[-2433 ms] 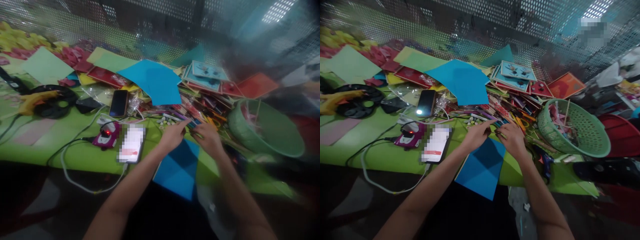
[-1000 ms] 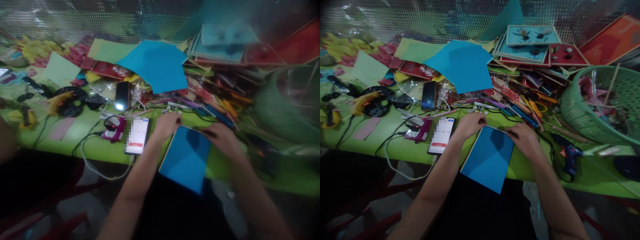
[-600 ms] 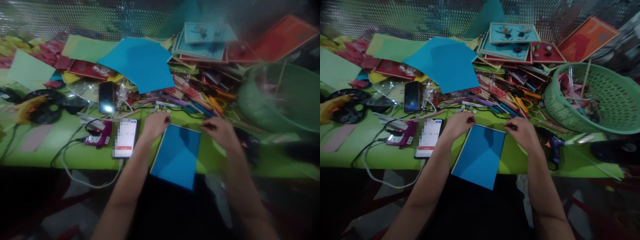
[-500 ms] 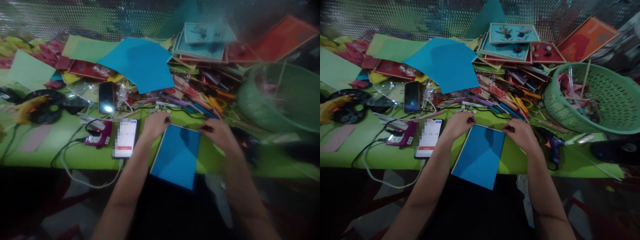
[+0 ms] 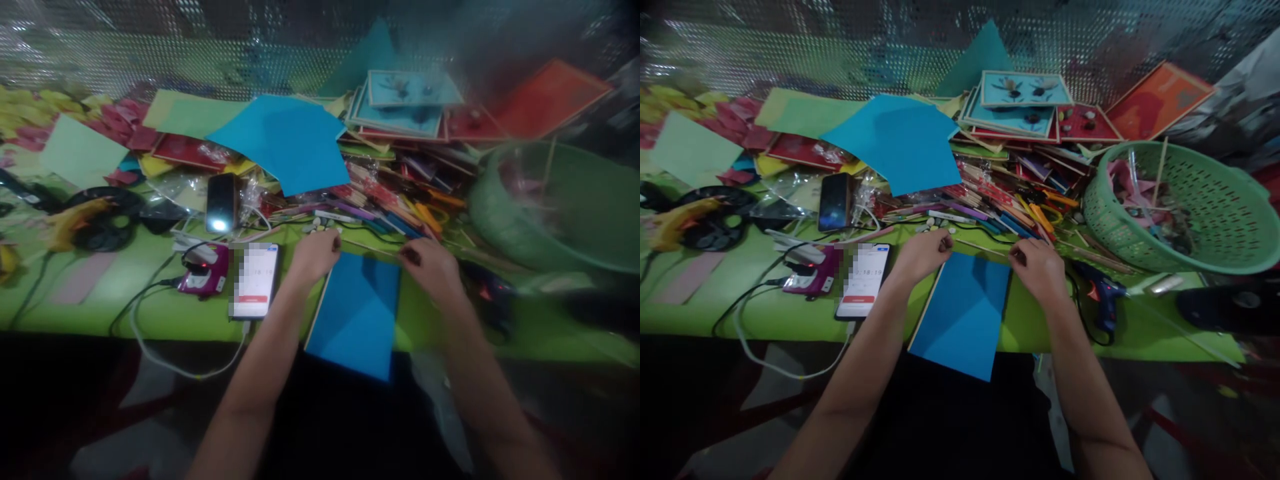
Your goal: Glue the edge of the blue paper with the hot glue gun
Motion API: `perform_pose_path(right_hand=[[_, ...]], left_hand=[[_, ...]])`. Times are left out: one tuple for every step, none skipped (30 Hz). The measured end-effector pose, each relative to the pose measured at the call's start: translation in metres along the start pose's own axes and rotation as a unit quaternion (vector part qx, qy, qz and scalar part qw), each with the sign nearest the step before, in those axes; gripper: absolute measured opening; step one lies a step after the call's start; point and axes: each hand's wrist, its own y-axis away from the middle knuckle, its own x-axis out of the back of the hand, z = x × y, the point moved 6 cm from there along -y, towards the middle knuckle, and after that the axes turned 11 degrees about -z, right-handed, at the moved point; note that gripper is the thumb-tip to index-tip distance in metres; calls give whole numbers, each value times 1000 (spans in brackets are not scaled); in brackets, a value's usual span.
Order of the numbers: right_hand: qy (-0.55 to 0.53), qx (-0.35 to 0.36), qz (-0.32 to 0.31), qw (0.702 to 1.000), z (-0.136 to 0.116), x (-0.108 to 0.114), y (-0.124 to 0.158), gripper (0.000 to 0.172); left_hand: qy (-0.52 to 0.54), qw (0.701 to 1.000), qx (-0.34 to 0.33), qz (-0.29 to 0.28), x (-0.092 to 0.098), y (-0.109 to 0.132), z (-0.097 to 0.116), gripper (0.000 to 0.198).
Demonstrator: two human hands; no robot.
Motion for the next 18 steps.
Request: perform_pose_path(right_hand=[[0, 7, -5, 1000, -1, -1, -1, 13], [4, 9, -8, 1000, -1, -3, -1, 13], [10, 4, -8, 1000, -1, -3, -2, 13], [15, -10, 1, 1000, 0, -2, -2, 14], [15, -30, 16, 999, 2, 0, -2, 15], [9, -51, 37, 998, 4, 5, -2, 15], [-1, -68, 59, 996, 5, 10, 0, 15], [-13, -81, 83, 993, 6, 17, 3, 15], [-25, -89, 107, 990, 6, 25, 7, 14], [-34, -93, 128, 987, 6, 33, 14, 14], [-43, -97, 150, 983, 7, 42, 22, 14], [-50, -103, 170, 979, 10, 50, 33, 14], [-54, -116, 180, 975, 15, 57, 46, 15], [-50, -137, 194, 970, 22, 64, 61, 16], [-43, -157, 193, 968, 31, 68, 77, 17], [-33, -184, 185, 965, 41, 71, 94, 19], [-19, -219, 190, 957, 53, 73, 111, 20], [-6, -252, 195, 948, 65, 75, 129, 22]], left_hand=[[0, 1000, 1, 1, 0, 0, 0, 24], [1, 1000, 2, 2, 0, 0, 0, 24], [2, 1000, 3, 3, -1, 0, 1, 24], [3, 1000, 5, 4, -1, 1, 1, 24], [4, 1000, 7, 6, -1, 1, 0, 23], [6, 1000, 10, 9, -2, 2, 0, 23], [7, 1000, 12, 12, -2, 2, -1, 22], [9, 1000, 14, 16, -2, 3, -2, 22], [11, 1000, 16, 20, -2, 4, -3, 22], [13, 1000, 16, 24, -2, 5, -4, 22], [15, 999, 14, 28, -3, 7, -4, 21], [18, 999, 11, 31, -3, 9, -5, 19], [21, 999, 7, 35, -3, 11, -5, 16], [24, 999, 3, 40, -3, 14, -5, 14], [26, 999, -1, 48, -3, 18, -5, 13], [26, 998, -5, 57, -3, 23, -5, 13], [25, 997, -11, 69, -3, 28, -4, 15], [23, 996, -21, 79, -4, 34, -2, 17]])
